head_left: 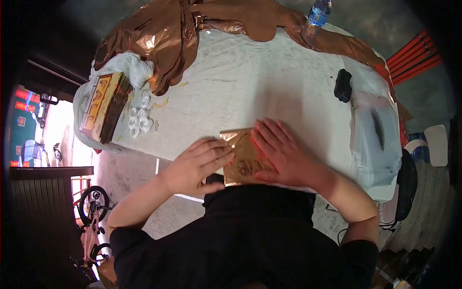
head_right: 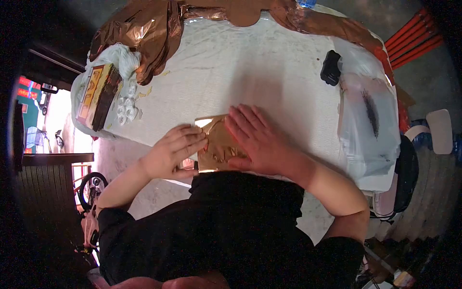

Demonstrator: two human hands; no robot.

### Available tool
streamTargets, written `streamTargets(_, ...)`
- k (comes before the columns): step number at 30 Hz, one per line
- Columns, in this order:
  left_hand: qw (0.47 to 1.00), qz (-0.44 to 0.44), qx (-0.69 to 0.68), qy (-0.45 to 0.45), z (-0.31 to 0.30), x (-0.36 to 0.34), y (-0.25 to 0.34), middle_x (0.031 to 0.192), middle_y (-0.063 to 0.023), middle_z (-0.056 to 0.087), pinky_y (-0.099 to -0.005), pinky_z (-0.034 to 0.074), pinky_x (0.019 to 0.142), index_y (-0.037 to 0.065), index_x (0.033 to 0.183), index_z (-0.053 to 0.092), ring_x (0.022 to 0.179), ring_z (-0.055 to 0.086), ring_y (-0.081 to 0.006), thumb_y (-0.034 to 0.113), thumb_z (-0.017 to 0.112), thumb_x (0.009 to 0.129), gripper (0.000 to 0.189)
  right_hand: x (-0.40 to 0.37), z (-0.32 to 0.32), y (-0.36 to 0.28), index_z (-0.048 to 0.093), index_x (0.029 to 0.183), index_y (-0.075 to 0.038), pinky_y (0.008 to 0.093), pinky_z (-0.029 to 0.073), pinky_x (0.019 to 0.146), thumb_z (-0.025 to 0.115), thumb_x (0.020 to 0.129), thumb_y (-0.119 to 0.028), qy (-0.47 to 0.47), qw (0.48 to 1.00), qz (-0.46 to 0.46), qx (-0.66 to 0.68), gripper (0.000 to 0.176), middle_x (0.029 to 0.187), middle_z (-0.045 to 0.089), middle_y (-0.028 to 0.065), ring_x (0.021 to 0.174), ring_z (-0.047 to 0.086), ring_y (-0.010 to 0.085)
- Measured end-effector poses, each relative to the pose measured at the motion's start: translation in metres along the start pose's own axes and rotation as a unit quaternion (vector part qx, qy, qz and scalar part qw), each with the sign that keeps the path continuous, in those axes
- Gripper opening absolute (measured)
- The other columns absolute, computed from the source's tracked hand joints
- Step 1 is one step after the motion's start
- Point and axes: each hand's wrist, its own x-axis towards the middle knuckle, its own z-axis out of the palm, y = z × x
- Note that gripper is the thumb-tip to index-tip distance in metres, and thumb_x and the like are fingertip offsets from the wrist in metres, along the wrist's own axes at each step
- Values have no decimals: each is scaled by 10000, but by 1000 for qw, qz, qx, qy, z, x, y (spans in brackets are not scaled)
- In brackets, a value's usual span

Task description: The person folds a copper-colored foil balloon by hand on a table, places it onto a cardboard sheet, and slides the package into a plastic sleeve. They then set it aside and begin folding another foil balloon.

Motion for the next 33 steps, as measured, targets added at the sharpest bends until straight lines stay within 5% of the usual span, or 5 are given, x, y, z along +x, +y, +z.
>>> streamTargets(15,986,48,161,20,4,10,10,1042,-88,628,-346,525,853,21,1025,653,970,608,-246,121,582,728,321,-7,12,14,277,1442,17,434,100,1165,466,902,-555,-1,999,-22,49,808,1530,193,201,1432,162,303)
streamTargets(17,981,57,184,20,3,11,11,1048,-89,628,-342,528,848,22,1016,653,964,609,-245,118,564,725,319,-8,13,42,360,1409,12,403,139,1161,422,958,-468,0,816,58,575,661,1504,289,163,1409,241,253)
streamTargets(20,982,52,177,35,7,10,11,1024,-98,649,-348,537,780,12,1025,660,914,627,-267,90,633,698,337,-12,8,67,473,1334,-8,352,367,1050,417,978,-133,110,693,48,711,382,1371,491,136,1216,505,214)
streamTargets(26,991,-25,57,116,11,9,1,953,-128,656,-336,523,753,-18,989,650,878,634,-287,8,695,662,332,-16,-6,61,514,1318,-51,303,393,1006,541,852,8,61,856,76,508,471,1286,568,94,1201,504,160)
streamTargets(33,860,-318,-317,243,25,27,-11,878,-57,683,-233,477,674,-21,914,680,767,596,-72,29,645,869,76,-1,9,64,606,1149,-12,254,454,877,657,857,-46,101,739,123,655,299,1009,643,-1,947,557,61)
